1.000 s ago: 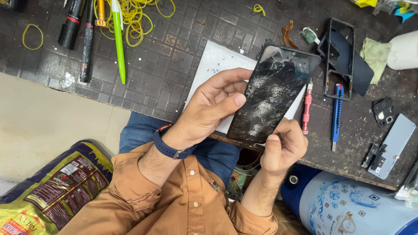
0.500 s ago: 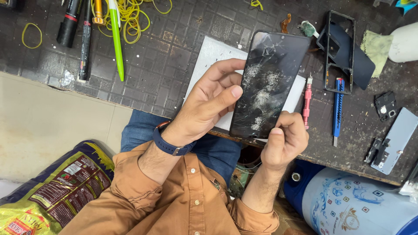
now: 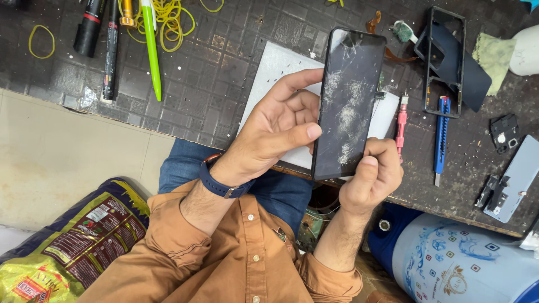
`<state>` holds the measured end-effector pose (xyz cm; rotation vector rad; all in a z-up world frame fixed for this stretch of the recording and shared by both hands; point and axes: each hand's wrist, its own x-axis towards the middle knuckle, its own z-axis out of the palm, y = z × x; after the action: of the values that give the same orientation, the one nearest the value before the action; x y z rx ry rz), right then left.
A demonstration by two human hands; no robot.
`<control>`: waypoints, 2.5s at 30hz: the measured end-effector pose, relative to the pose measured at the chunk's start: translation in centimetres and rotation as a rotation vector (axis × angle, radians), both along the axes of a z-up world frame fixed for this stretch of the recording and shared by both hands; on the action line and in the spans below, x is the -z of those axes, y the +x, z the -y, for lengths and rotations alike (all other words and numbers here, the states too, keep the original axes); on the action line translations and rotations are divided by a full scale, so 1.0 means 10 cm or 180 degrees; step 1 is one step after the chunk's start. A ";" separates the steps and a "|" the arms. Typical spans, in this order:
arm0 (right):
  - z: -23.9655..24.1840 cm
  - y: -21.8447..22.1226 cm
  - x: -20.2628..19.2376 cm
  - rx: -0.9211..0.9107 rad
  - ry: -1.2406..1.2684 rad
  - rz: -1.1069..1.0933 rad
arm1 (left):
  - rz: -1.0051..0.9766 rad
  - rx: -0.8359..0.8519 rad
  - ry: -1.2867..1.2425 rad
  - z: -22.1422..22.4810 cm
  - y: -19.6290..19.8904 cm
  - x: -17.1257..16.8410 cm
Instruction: The person disassembles a smartphone by removing the motherboard and detaching ribbon cables. They then use a utility knife and tweezers to scrape and clean the interior frame of the device.
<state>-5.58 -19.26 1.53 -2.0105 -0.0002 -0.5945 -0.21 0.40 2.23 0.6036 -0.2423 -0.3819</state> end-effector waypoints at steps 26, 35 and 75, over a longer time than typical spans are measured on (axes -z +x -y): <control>0.01 -0.01 0.20 -0.0294 0.0671 0.0479 | 0.0071 -0.0338 0.0547 0.08 0.01 0.04; -0.09 0.04 0.10 -0.0883 -0.0178 0.0841 | 0.0657 -0.0274 0.0600 0.08 -0.03 0.09; -0.28 0.09 -0.26 -0.0805 -0.0619 -0.0040 | -0.0370 0.0286 -0.0556 -0.05 0.05 0.07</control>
<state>-4.72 -16.49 4.14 -2.1584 -0.3112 -0.4329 0.33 0.89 1.51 0.3982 -0.1895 -0.4757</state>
